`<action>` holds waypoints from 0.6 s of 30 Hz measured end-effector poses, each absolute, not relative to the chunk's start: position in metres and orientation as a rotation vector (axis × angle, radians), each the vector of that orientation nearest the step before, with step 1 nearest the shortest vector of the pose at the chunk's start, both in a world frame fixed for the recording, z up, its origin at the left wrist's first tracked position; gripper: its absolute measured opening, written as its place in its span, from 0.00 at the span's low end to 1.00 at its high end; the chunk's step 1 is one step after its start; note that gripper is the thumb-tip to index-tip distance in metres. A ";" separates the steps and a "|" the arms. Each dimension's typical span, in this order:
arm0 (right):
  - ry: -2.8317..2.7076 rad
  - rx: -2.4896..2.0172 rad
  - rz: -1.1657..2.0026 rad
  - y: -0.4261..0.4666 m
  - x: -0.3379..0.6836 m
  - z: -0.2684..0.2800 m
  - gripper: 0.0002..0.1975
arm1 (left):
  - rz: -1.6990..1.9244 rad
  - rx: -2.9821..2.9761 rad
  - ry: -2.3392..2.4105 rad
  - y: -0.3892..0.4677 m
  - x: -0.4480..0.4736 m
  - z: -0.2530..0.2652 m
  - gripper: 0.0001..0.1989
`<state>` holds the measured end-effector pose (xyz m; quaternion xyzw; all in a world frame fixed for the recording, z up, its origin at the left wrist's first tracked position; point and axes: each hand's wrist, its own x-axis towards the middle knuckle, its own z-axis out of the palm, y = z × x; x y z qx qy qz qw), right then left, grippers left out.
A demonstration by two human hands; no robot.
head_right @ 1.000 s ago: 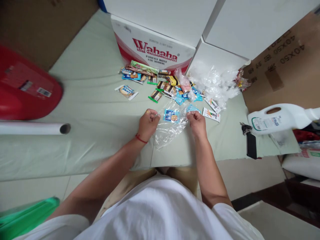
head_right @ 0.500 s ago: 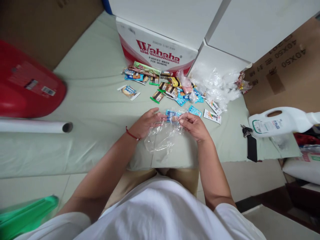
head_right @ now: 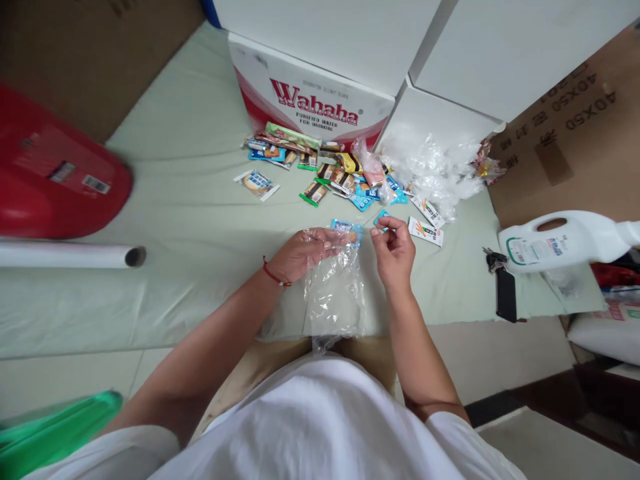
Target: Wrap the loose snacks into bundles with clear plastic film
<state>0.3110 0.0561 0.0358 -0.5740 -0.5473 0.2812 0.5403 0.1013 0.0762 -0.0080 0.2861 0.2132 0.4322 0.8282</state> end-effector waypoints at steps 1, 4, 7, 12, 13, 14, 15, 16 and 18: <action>-1.338 -1.337 0.617 0.054 0.310 0.037 0.13 | 0.924 0.604 0.449 0.076 0.101 -0.008 0.17; -1.566 -1.268 0.544 0.052 0.307 0.039 0.11 | 0.936 0.606 0.446 0.077 0.101 -0.009 0.17; -1.753 -1.253 0.538 0.055 0.307 0.038 0.15 | 0.958 0.618 0.457 0.078 0.103 -0.012 0.16; -1.834 -1.282 0.469 0.063 0.309 0.035 0.11 | 0.961 0.654 0.470 0.077 0.105 -0.015 0.16; -1.844 -1.279 0.458 0.064 0.310 0.035 0.10 | 0.960 0.657 0.471 0.077 0.105 -0.015 0.16; -1.851 -1.277 0.453 0.064 0.311 0.036 0.10 | 0.960 0.656 0.472 0.077 0.105 -0.015 0.16; -1.851 -1.277 0.460 0.064 0.312 0.037 0.10 | 0.961 0.650 0.473 0.077 0.104 -0.014 0.16; -1.842 -1.280 0.478 0.064 0.313 0.038 0.10 | 0.966 0.642 0.480 0.077 0.104 -0.014 0.17; -1.801 -1.292 0.533 0.062 0.315 0.041 0.10 | 0.981 0.626 0.509 0.077 0.104 -0.014 0.19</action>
